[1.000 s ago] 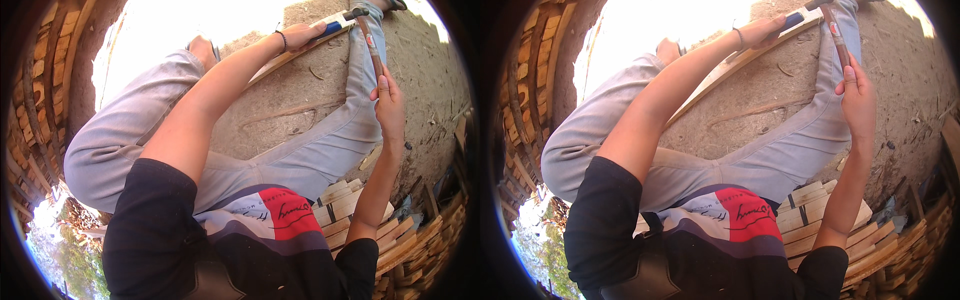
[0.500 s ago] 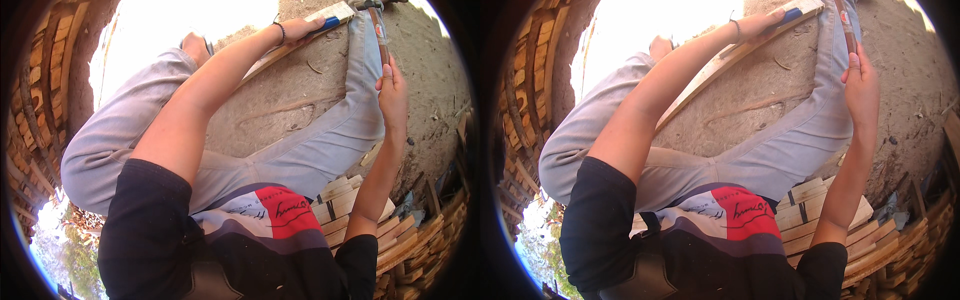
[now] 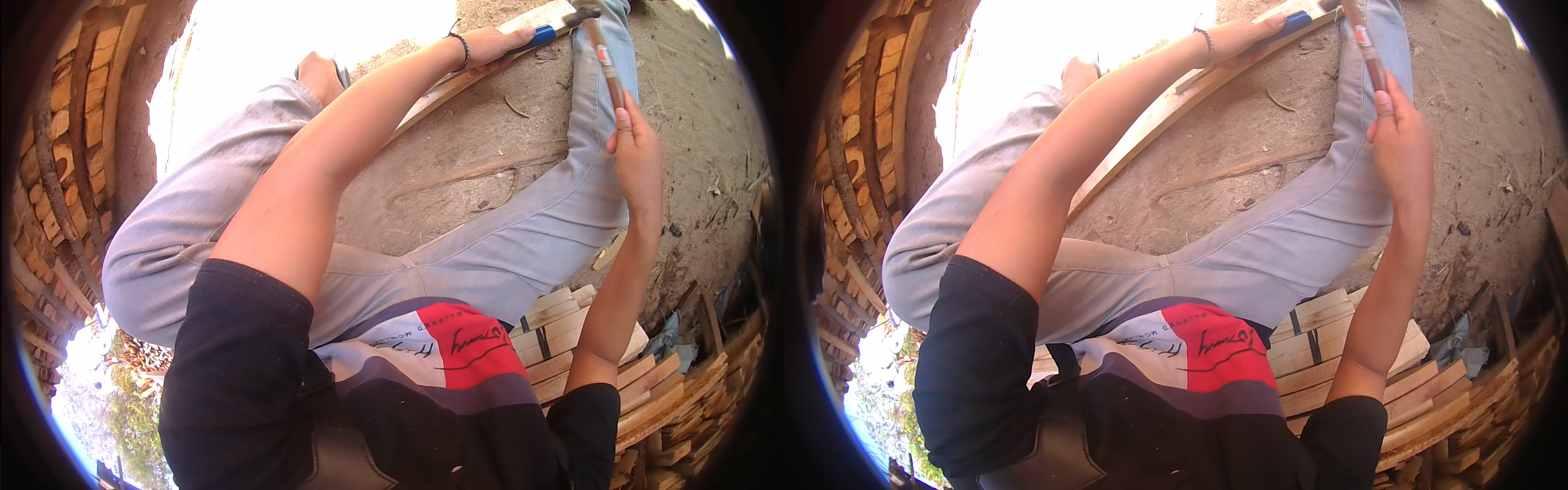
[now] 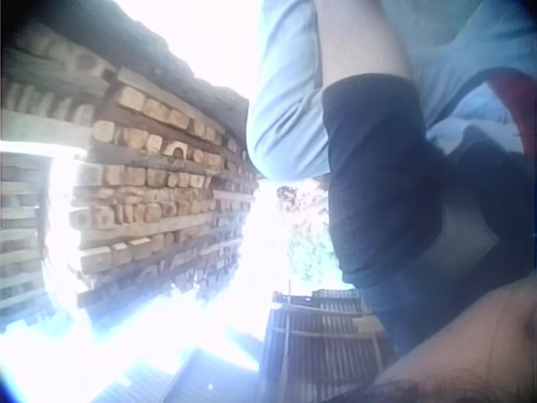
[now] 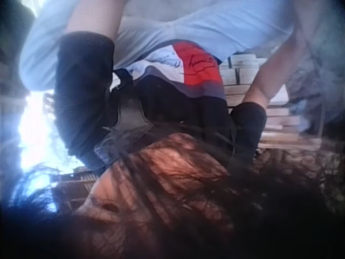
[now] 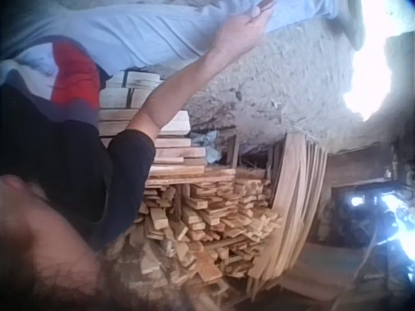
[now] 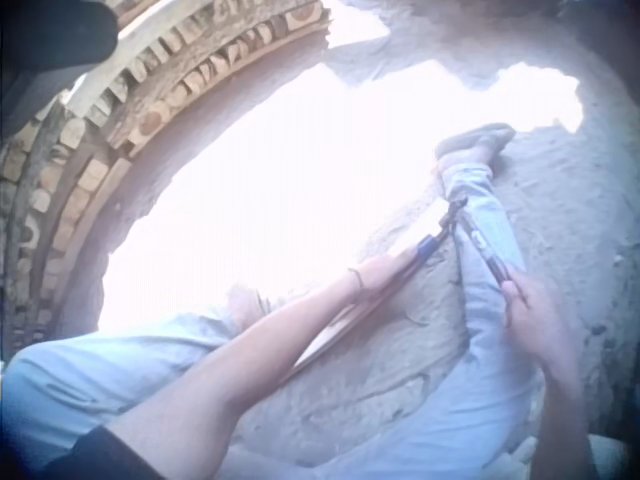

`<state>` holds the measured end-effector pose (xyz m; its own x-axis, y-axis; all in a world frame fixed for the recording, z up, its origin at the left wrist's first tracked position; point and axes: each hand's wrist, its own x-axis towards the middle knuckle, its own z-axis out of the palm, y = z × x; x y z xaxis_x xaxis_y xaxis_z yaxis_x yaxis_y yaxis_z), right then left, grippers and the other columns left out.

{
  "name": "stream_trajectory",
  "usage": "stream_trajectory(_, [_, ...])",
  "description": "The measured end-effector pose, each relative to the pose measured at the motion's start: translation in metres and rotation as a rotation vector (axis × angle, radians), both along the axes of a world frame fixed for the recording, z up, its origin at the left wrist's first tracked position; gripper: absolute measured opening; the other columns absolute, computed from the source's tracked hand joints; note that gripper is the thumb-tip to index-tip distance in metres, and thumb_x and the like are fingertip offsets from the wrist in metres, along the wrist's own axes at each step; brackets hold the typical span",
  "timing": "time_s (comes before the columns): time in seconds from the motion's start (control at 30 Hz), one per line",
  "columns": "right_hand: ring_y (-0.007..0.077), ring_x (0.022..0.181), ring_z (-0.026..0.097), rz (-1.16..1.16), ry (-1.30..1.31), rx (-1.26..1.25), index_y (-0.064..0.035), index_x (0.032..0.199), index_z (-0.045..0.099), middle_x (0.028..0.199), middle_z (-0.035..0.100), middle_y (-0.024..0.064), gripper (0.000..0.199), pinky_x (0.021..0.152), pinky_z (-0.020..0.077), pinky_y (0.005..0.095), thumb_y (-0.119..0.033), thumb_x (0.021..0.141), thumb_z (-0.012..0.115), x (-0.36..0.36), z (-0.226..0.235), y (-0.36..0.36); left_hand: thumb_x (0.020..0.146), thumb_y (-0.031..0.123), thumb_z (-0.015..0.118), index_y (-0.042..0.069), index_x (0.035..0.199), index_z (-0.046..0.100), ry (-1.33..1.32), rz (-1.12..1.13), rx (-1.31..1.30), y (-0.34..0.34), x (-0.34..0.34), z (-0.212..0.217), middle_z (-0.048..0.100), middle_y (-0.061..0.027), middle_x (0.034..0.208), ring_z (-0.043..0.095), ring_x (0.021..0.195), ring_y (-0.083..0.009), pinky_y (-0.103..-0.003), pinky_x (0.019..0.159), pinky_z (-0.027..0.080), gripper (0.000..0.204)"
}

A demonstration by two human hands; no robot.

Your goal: The person carves a piece of wood using a hammer and a chisel while sitting on the ground.

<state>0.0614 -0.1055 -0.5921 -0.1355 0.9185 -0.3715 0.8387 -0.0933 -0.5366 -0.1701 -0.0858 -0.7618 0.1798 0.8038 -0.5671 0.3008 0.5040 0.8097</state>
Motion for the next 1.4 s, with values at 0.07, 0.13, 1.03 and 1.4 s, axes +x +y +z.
stream_trajectory(0.07, [0.006,0.06,0.043,0.034,-0.003,-0.024,-0.0143,0.138,0.051,0.064,0.045,-0.0024,0.039,0.058,0.0378,0.0245,-0.025,0.102,0.042,0.002,-0.003,-0.001,0.085,0.08,0.03,0.005,0.102,0.062,0.01,-0.073,-0.059,0.001,-0.003,0.005,0.054,-0.0017,0.068,0.048,0.055,-0.0083,-0.023,0.052,0.04,0.083])
stream_trajectory(0.13, [0.0061,0.06,0.043,-0.01,0.058,-0.065,-0.0143,0.138,0.051,0.064,0.045,-0.0023,0.039,0.058,0.0379,0.0248,-0.025,0.101,0.042,0.009,-0.007,0.006,0.084,0.08,0.032,0.007,0.094,0.061,0.023,-0.091,-0.077,0.002,-0.005,0.01,0.052,-0.0012,0.065,0.045,0.052,-0.0083,-0.023,0.048,0.037,0.079])
stream_trajectory(1.03, [-0.0002,0.045,0.034,-0.254,0.674,0.016,-0.0054,0.139,0.045,0.064,0.045,-0.0045,0.041,0.037,0.0292,0.0165,-0.023,0.102,0.043,-0.023,-0.014,-0.068,0.088,0.002,0.063,0.01,0.109,0.045,-0.331,1.414,0.243,-0.203,-0.05,0.068,0.053,-0.0029,0.099,0.058,0.09,-0.0138,-0.031,0.079,0.053,0.028])
stream_trajectory(1.4, [0.001,0.042,0.034,-0.218,0.651,-0.009,-0.0048,0.141,0.041,0.063,0.046,-0.0041,0.043,0.036,0.0293,0.0179,-0.022,0.102,0.044,-0.027,-0.017,-0.074,0.086,0.002,0.068,-0.001,0.109,0.045,-0.569,1.562,0.214,-0.207,-0.037,0.055,0.052,-0.0077,0.103,0.06,0.092,-0.0173,-0.028,0.082,0.059,0.032])
